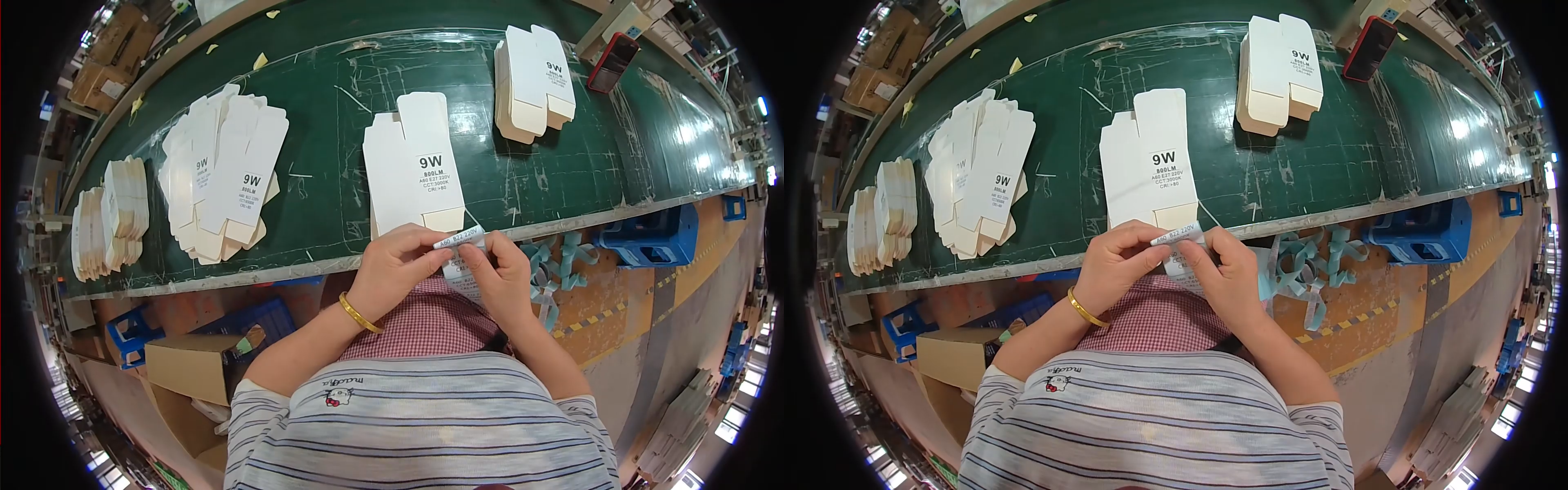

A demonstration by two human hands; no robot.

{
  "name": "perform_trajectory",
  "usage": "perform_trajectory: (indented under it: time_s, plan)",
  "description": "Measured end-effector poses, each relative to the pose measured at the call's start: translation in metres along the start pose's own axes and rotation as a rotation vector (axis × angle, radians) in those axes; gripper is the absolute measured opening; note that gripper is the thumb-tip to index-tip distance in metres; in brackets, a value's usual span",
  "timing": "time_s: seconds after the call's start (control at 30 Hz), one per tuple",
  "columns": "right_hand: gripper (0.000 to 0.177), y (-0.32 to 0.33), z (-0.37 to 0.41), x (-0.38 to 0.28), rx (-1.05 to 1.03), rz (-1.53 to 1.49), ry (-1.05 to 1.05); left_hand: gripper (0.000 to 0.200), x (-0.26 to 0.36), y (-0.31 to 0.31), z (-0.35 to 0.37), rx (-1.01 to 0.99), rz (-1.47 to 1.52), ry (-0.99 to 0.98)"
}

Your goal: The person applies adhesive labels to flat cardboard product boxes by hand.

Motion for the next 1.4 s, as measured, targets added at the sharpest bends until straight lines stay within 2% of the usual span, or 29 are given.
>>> perform_trajectory:
  time_s: [0.07,0.17,0.27,0.3,0.37,0.4,0.5,0.6,0.7,0.83,1.07,1.17,1.27,1.33,1.37,1.4]
  plan:
    - [0.015,-0.001,0.001,0.000,-0.015,0.027,0.015,0.020,0.001,0.001,0.001,0.008,0.004,0.019]
    - [0.014,-0.006,0.001,0.002,-0.022,-0.035,-0.083,0.022,0.003,0.003,0.001,0.057,0.044,0.052]
    - [0.012,-0.015,0.000,0.001,0.034,-0.320,-0.100,0.023,0.002,0.005,0.003,0.051,-0.071,-0.049]
    - [0.010,-0.012,0.000,0.003,-0.012,-0.234,-0.123,0.022,-0.001,0.003,0.003,0.075,-0.018,-0.022]
    - [0.009,-0.002,-0.001,0.008,-0.047,0.150,-0.074,0.022,-0.006,-0.004,0.002,0.084,-0.030,-0.082]
    - [0.008,-0.001,-0.002,0.009,-0.035,0.118,-0.086,0.022,-0.004,0.000,0.002,0.127,-0.063,-0.126]
    - [0.008,-0.005,-0.003,0.013,-0.008,-0.042,-0.039,0.022,-0.006,0.002,0.001,0.101,-0.039,-0.111]
    - [0.007,-0.011,-0.007,0.006,0.016,-0.180,0.033,0.024,-0.007,0.002,0.000,0.054,-0.110,-0.198]
    - [0.007,-0.003,-0.004,-0.003,-0.043,-0.092,-0.051,0.022,0.006,0.002,0.006,0.074,-0.110,-0.235]
    - [0.011,-0.005,-0.007,-0.006,-0.052,-0.047,0.010,0.024,0.010,0.006,0.010,0.099,-0.138,-0.262]
    - [0.019,-0.004,-0.002,0.004,-0.003,-0.059,0.039,0.026,0.005,0.004,0.007,0.061,-0.096,-0.198]
    - [0.019,-0.003,0.000,0.006,0.020,-0.006,0.066,0.024,0.003,0.002,0.007,0.086,-0.106,-0.246]
    - [0.014,-0.001,-0.002,0.017,-0.026,-0.039,0.077,0.020,0.002,0.004,0.007,0.146,-0.134,-0.304]
    - [0.008,-0.009,-0.001,0.002,-0.069,-0.022,0.042,0.018,0.003,0.007,0.008,0.162,-0.122,-0.328]
    - [0.009,-0.011,-0.001,0.000,-0.080,-0.029,0.044,0.017,0.002,0.007,0.006,0.160,-0.094,-0.250]
    - [0.016,-0.009,0.001,0.004,-0.125,0.091,0.032,0.017,0.001,0.009,0.004,0.148,-0.062,-0.167]
Point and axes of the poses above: each hand's wrist, its own z-axis away from the middle knuckle, its own y-axis out of the back of the hand, x = y × z, the point moved 5 cm from there along -z, towards the middle knuckle, and after that the axes turned 2 degrees about -z, right-handed, at the moved point
